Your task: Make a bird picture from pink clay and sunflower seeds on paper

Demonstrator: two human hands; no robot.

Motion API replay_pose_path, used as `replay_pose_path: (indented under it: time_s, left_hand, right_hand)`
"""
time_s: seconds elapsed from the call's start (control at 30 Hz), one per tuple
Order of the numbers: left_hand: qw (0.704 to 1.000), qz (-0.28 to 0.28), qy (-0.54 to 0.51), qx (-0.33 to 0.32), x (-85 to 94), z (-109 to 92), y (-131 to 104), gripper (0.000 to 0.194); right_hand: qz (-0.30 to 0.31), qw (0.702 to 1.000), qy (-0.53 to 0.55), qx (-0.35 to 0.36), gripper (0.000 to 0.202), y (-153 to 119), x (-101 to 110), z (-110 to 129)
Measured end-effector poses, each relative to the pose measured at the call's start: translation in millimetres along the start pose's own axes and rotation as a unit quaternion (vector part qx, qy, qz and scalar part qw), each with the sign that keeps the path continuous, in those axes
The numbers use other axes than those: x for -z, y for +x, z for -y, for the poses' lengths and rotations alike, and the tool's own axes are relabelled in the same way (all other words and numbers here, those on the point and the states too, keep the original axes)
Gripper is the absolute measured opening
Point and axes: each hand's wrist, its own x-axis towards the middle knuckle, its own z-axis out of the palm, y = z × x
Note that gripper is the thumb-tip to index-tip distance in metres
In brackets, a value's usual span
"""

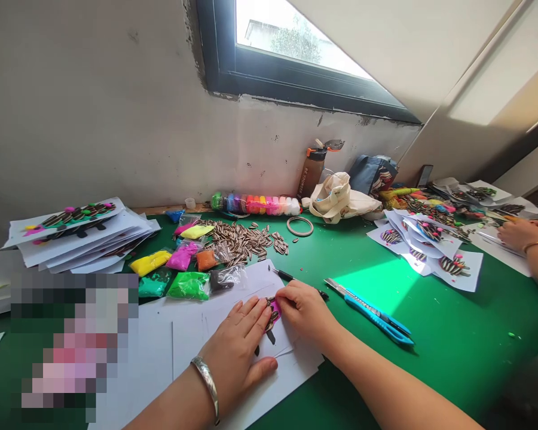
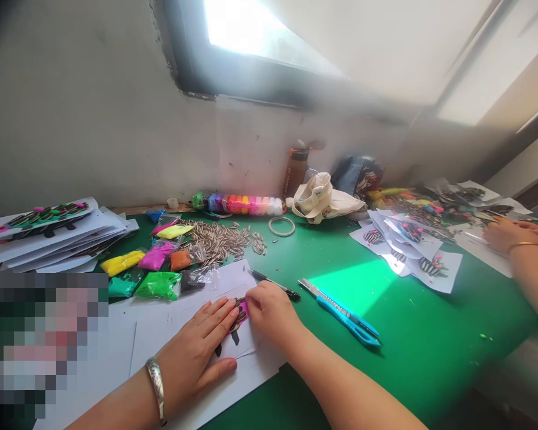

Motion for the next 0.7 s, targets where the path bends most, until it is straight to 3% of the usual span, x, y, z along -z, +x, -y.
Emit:
replay_pose_path:
  time_s: [0.13, 0.3, 0.5, 0.7]
  left_hand:
    - [1.0, -0.017, 0.004, 0.003, -6.6, 1, -2, 0.066]
    - [0.999, -0.034, 0.008, 0.014, -19.0, 2, -7, 0.075]
    - [0.998, -0.054, 0.009, 0.012, -15.9, 0, -6, 0.079]
    - [0.997, -0.066, 0.006, 0.026, -9.8, -4, -8, 0.074]
  right_hand:
    - [-0.008, 0.999, -0.048, -0.008, 0.02, 17, 18, -7]
    - [0.018, 0.986, -0.163, -0.02, 0.025, 63, 33, -18]
    - [0.06, 0.966, -0.249, -0.025, 0.023, 109, 14, -22]
    - [0.101, 0.956, -0.276, -0.022, 0.022, 127, 0, -19]
